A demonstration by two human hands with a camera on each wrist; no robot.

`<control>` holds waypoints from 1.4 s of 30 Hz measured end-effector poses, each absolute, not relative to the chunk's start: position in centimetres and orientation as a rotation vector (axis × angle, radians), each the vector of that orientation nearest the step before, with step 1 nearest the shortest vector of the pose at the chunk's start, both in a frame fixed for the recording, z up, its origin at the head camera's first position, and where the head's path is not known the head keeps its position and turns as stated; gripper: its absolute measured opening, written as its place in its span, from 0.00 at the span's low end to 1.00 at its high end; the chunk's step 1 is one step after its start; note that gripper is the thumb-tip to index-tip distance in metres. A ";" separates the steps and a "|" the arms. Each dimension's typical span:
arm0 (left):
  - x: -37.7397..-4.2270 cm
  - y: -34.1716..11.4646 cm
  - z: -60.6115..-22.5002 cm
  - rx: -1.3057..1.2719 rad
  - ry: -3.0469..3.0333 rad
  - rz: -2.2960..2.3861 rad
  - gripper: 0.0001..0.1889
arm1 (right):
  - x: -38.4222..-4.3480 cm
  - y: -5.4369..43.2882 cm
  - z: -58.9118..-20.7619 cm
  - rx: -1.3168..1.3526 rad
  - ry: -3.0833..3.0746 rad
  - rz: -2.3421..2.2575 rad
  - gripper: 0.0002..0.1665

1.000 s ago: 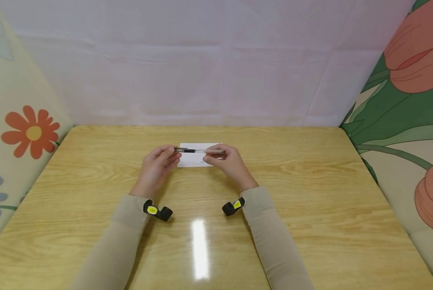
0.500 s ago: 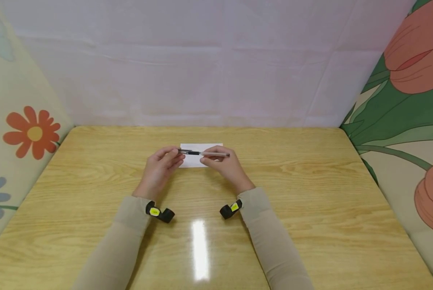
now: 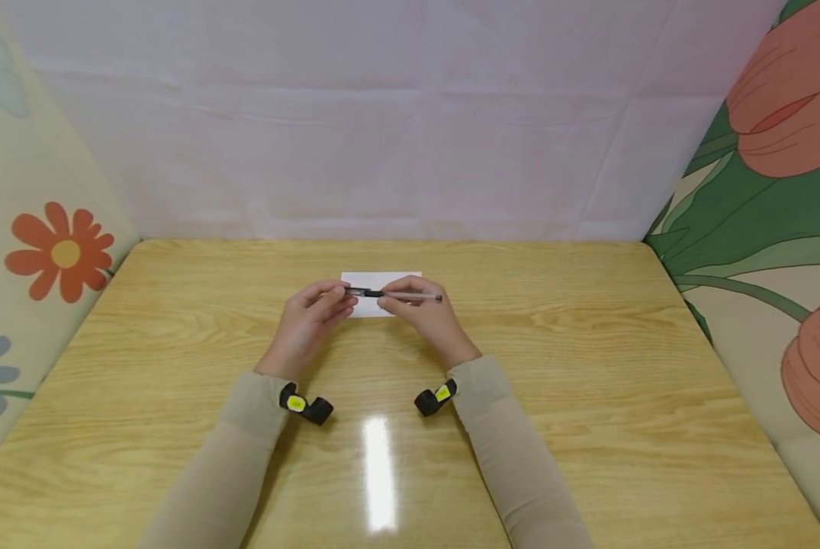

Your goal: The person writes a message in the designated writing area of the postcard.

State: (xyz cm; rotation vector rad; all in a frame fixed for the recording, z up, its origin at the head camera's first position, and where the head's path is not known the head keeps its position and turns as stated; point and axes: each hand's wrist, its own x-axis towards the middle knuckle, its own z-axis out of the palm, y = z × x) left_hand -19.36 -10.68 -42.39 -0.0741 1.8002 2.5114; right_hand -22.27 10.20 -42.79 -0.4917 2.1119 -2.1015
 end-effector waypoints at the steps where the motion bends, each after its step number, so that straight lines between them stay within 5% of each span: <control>1: -19.4 -10.7 -42.4 -0.064 1.803 2.504 0.08 | -22.3 10.2 -42.8 -0.497 2.104 -2.105 0.12; 10: -19.3 -10.7 -42.7 0.030 1.828 2.454 0.18 | -22.2 10.2 -42.8 -0.475 2.064 -2.151 0.11; 42: -19.5 -10.8 -43.0 0.056 1.909 2.388 0.18 | -22.1 9.1 -44.3 -0.387 1.921 -2.375 0.08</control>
